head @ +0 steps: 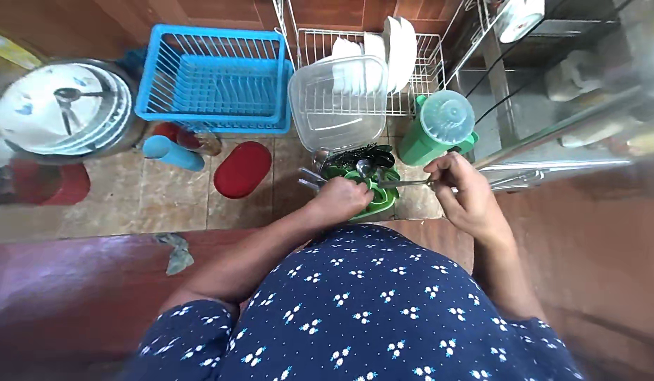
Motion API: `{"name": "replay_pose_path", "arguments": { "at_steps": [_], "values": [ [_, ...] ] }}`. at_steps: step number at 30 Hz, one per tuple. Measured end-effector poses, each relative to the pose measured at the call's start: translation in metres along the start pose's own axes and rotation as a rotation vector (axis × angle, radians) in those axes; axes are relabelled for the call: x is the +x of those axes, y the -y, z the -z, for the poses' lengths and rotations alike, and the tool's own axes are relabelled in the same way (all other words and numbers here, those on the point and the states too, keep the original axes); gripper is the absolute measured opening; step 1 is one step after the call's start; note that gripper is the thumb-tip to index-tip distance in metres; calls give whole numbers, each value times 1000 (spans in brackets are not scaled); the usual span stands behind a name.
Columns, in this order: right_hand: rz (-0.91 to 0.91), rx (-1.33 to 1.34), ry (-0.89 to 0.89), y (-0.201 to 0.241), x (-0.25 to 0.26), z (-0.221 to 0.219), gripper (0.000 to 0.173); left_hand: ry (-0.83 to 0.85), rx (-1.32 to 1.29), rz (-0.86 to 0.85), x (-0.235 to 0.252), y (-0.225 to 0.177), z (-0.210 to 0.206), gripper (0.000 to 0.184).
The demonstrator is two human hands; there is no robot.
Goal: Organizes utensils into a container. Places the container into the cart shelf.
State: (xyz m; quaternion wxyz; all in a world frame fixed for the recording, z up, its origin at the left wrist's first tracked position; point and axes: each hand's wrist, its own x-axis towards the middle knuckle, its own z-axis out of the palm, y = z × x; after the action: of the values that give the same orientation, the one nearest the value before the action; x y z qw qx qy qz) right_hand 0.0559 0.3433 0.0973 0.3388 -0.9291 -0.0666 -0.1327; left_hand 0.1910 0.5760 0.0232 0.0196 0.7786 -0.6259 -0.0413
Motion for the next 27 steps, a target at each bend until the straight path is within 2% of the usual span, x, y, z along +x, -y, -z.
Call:
{"name": "replay_pose_path", "arguments": {
  "at_steps": [2, 5, 8, 10, 13, 15, 18, 21, 24, 27],
  "values": [
    [3, -109, -3, 3, -4, 5, 25, 63, 4, -32, 11, 2, -4, 25],
    [4, -236, -20, 1, -6, 2, 22, 47, 1, -35, 20, 4, -13, 18],
    [35, -310, -15, -9, -2, -15, 20, 88, 14, -46, 27, 1, -20, 26],
    [68, -328, 10, -20, 1, -35, 20, 127, 6, -65, 29, -1, -20, 22],
    [120, -303, 87, -46, 5, -65, 22, -71, -23, -113, 26, -1, -15, 15],
    [124, -262, 111, -60, 5, -79, 26, -216, -38, -93, 18, -1, 6, 13],
    [24, -137, 107, -76, 5, -89, 38, -389, -45, 11, 4, -1, 44, 18],
    [-38, 32, 70, -83, 6, -91, 39, -523, -46, 106, -1, 2, 60, 21],
    [88, 52, -3, -89, 4, -93, 32, -554, -56, 147, 4, 9, 45, 22],
    [180, -41, -50, -95, 2, -98, 36, -507, -106, 139, 14, 15, 15, 22]
  ]
}}
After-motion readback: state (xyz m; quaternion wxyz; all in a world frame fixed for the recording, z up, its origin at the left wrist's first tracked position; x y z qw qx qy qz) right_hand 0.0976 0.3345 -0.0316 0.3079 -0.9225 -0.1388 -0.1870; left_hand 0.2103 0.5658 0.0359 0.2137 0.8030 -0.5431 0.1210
